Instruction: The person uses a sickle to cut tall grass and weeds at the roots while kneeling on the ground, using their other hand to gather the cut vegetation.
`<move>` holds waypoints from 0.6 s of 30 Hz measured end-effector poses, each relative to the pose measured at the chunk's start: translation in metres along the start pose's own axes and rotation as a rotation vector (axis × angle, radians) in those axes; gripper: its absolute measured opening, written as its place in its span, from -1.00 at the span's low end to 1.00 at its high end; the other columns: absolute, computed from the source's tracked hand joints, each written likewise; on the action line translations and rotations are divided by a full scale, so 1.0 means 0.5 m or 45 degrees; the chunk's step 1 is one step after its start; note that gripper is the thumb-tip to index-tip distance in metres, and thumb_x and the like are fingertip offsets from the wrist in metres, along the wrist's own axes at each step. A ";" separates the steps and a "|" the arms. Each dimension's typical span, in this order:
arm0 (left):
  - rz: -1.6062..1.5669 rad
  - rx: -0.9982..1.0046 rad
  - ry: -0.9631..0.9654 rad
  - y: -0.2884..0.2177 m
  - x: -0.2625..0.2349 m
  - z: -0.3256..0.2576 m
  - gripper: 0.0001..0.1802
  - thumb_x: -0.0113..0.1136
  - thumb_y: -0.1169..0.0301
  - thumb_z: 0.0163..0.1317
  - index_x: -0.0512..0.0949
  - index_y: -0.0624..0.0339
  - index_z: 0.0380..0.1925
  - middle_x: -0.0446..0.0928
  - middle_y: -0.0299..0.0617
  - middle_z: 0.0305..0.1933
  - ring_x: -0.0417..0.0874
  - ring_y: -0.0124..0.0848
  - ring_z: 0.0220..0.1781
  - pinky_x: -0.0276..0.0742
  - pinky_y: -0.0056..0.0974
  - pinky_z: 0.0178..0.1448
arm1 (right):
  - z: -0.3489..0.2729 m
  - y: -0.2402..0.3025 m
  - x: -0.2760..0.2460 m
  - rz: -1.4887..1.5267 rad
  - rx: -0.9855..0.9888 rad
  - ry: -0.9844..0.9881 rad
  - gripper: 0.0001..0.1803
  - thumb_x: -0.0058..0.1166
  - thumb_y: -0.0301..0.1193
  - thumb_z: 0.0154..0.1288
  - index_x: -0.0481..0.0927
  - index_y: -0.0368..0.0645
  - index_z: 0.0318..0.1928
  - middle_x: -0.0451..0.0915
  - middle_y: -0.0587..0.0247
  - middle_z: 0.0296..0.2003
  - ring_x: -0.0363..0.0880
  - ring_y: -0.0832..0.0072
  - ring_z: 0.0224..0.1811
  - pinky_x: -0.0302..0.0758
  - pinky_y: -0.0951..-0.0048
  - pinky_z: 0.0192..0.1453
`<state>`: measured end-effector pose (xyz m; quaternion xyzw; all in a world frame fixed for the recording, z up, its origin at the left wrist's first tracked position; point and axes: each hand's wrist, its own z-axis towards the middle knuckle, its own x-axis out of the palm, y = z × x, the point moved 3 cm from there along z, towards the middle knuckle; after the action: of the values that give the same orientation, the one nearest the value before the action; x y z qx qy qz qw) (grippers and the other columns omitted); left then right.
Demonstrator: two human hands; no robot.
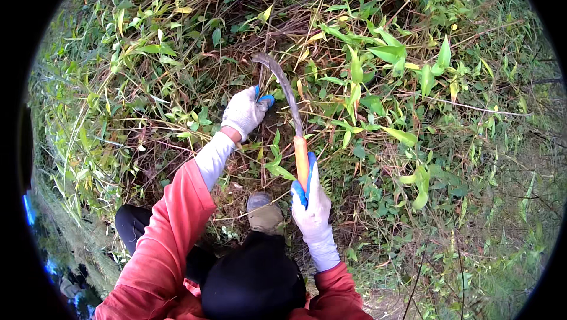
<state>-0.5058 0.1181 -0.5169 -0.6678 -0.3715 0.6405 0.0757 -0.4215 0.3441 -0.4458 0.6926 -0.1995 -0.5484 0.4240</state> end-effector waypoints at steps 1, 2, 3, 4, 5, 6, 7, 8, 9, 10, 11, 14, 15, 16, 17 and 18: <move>-0.042 0.204 -0.123 0.017 -0.006 -0.005 -0.64 0.18 0.18 0.17 0.54 0.31 -0.27 0.57 0.05 -0.45 0.59 -0.06 -0.44 0.49 -0.09 -0.31 | 0.039 0.003 0.009 -0.147 -0.130 0.013 -0.30 0.04 -0.48 0.26 0.06 -0.22 0.37 0.46 -0.11 0.09 0.59 0.06 -0.13 0.54 0.29 -0.09; -0.258 0.148 0.039 0.005 -0.009 -0.003 -0.70 0.16 0.23 0.20 0.55 0.30 -0.29 0.56 -0.06 -0.48 0.55 -0.22 -0.51 0.46 -0.19 -0.37 | 0.073 -0.016 0.011 -0.178 -0.048 0.092 -0.30 0.02 -0.43 0.28 0.05 -0.17 0.37 0.51 -0.08 -0.01 0.59 0.06 -0.19 0.54 0.24 -0.16; -0.448 0.087 0.190 -0.003 -0.026 -0.003 -0.75 0.15 0.29 0.23 0.55 0.29 -0.31 0.56 -0.17 -0.51 0.51 -0.38 -0.57 0.43 -0.28 -0.43 | 0.103 -0.034 0.026 -0.219 -0.132 0.046 -0.30 0.01 -0.42 0.29 0.04 -0.14 0.38 0.55 -0.06 -0.11 0.59 0.06 -0.22 0.52 0.21 -0.23; -0.747 0.064 0.263 0.049 -0.020 -0.012 -0.85 0.09 0.40 0.26 0.55 0.26 -0.32 0.51 -0.36 -0.51 0.39 -0.62 -0.57 0.33 -0.47 -0.48 | 0.112 -0.041 0.064 -0.231 -0.197 0.022 -0.30 0.01 -0.42 0.28 0.04 -0.13 0.38 0.55 -0.06 -0.11 0.59 0.07 -0.22 0.52 0.21 -0.23; -1.080 -0.194 0.463 0.051 -0.028 -0.028 -0.84 0.09 0.44 0.20 0.55 0.30 -0.29 0.61 -0.15 -0.42 0.57 -0.45 -0.44 0.48 -0.34 -0.31 | 0.109 -0.057 0.080 -0.278 -0.225 -0.011 -0.30 0.01 -0.42 0.28 0.04 -0.12 0.38 0.55 -0.06 -0.12 0.59 0.08 -0.22 0.52 0.21 -0.23; -1.055 -0.064 0.402 0.071 -0.050 -0.044 -0.85 0.07 0.47 0.22 0.54 0.31 -0.27 0.60 -0.26 -0.39 0.50 -0.58 -0.46 0.45 -0.42 -0.36 | 0.078 -0.054 0.083 -0.169 0.024 0.133 -0.33 0.02 -0.46 0.26 0.10 -0.17 0.35 0.47 -0.15 0.04 0.56 0.01 -0.07 0.50 0.23 -0.06; -0.778 0.021 0.369 0.099 -0.081 -0.061 -0.83 0.07 0.49 0.22 0.52 0.34 -0.22 0.59 -0.32 -0.37 0.47 -0.59 -0.49 0.44 -0.48 -0.39 | 0.025 -0.054 0.080 -0.155 0.079 0.156 -0.33 0.03 -0.46 0.25 0.11 -0.17 0.35 0.49 -0.14 0.01 0.56 0.01 -0.07 0.50 0.24 -0.06; -1.304 -0.314 0.202 0.179 -0.098 -0.066 -0.85 0.10 0.43 0.25 0.55 0.29 -0.27 0.57 -0.37 -0.44 0.44 -0.62 -0.53 0.37 -0.51 -0.45 | -0.038 -0.064 0.074 -0.092 0.171 0.182 -0.29 0.05 -0.47 0.22 0.09 -0.19 0.35 0.49 -0.14 0.02 0.58 0.01 -0.10 0.52 0.23 -0.09; -1.406 -0.574 -0.064 0.191 -0.167 -0.067 -0.86 0.14 0.37 0.26 0.57 0.21 -0.32 0.53 -0.40 -0.51 0.38 -0.64 -0.58 0.29 -0.54 -0.50 | -0.104 -0.091 0.055 -0.056 0.293 0.189 -0.25 0.08 -0.48 0.18 0.07 -0.21 0.36 0.49 -0.15 0.02 0.59 0.01 -0.14 0.54 0.23 -0.12; -1.485 -0.707 -0.169 0.256 -0.227 -0.071 -0.85 0.15 0.31 0.27 0.58 0.14 -0.36 0.50 -0.43 -0.54 0.34 -0.66 -0.62 0.22 -0.54 -0.53 | -0.168 -0.105 0.037 -0.015 0.397 0.193 -0.22 0.10 -0.50 0.14 0.06 -0.24 0.36 0.49 -0.15 0.02 0.61 0.01 -0.18 0.56 0.23 -0.15; -1.289 -0.596 -0.259 0.321 -0.276 -0.085 -0.83 0.15 0.28 0.27 0.57 0.13 -0.38 0.53 -0.43 -0.54 0.33 -0.68 -0.62 0.21 -0.54 -0.54 | -0.187 -0.104 0.019 -0.029 0.162 0.136 -0.23 0.09 -0.54 0.13 0.07 -0.27 0.35 0.48 -0.17 0.03 0.63 0.03 -0.19 0.56 0.25 -0.17; -0.461 -0.206 -0.109 0.282 -0.277 -0.117 -0.82 0.19 0.28 0.20 0.57 0.16 -0.38 0.53 -0.33 -0.59 0.43 -0.46 -0.63 0.29 -0.37 -0.52 | -0.134 -0.048 0.019 0.075 0.130 0.216 -0.26 0.06 -0.60 0.13 0.10 -0.28 0.34 0.48 -0.16 0.04 0.65 0.10 -0.20 0.57 0.32 -0.19; 0.001 0.127 -0.170 0.245 -0.254 -0.125 -0.80 0.21 0.28 0.16 0.56 0.17 -0.33 0.52 -0.29 -0.59 0.47 -0.37 -0.60 0.33 -0.30 -0.49 | -0.091 -0.030 0.031 0.143 0.078 0.196 -0.26 0.06 -0.61 0.13 0.10 -0.28 0.34 0.48 -0.14 0.05 0.65 0.12 -0.21 0.58 0.33 -0.19; 0.358 0.229 -0.166 0.191 -0.237 -0.126 -0.71 0.24 0.27 0.12 0.52 0.17 -0.19 0.54 -0.22 -0.50 0.51 -0.30 -0.48 0.38 -0.23 -0.38 | -0.045 -0.020 0.043 0.187 0.028 0.145 -0.26 0.06 -0.58 0.16 0.08 -0.26 0.35 0.50 -0.14 0.03 0.64 0.09 -0.21 0.57 0.30 -0.19; 0.705 0.330 -0.161 0.124 -0.218 -0.119 -0.57 0.27 0.27 0.07 0.49 0.16 -0.05 0.55 -0.16 -0.41 0.54 -0.24 -0.36 0.42 -0.16 -0.26 | 0.016 -0.010 0.057 0.187 -0.036 0.051 -0.27 0.05 -0.54 0.19 0.06 -0.23 0.36 0.51 -0.14 0.00 0.64 0.06 -0.22 0.55 0.27 -0.19; 0.739 0.320 -0.202 0.067 -0.199 -0.103 -0.44 0.29 0.24 0.04 0.40 0.12 0.07 0.54 -0.14 -0.29 0.52 -0.20 -0.26 0.41 -0.12 -0.17 | 0.074 -0.005 0.065 0.153 -0.084 -0.018 -0.27 0.05 -0.51 0.23 0.04 -0.20 0.37 0.52 -0.15 -0.02 0.63 0.03 -0.22 0.54 0.24 -0.19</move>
<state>-0.4359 0.0546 -0.4477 -0.6794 -0.0885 0.7262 -0.0575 -0.4461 0.3075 -0.4685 0.6611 -0.2255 -0.5330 0.4774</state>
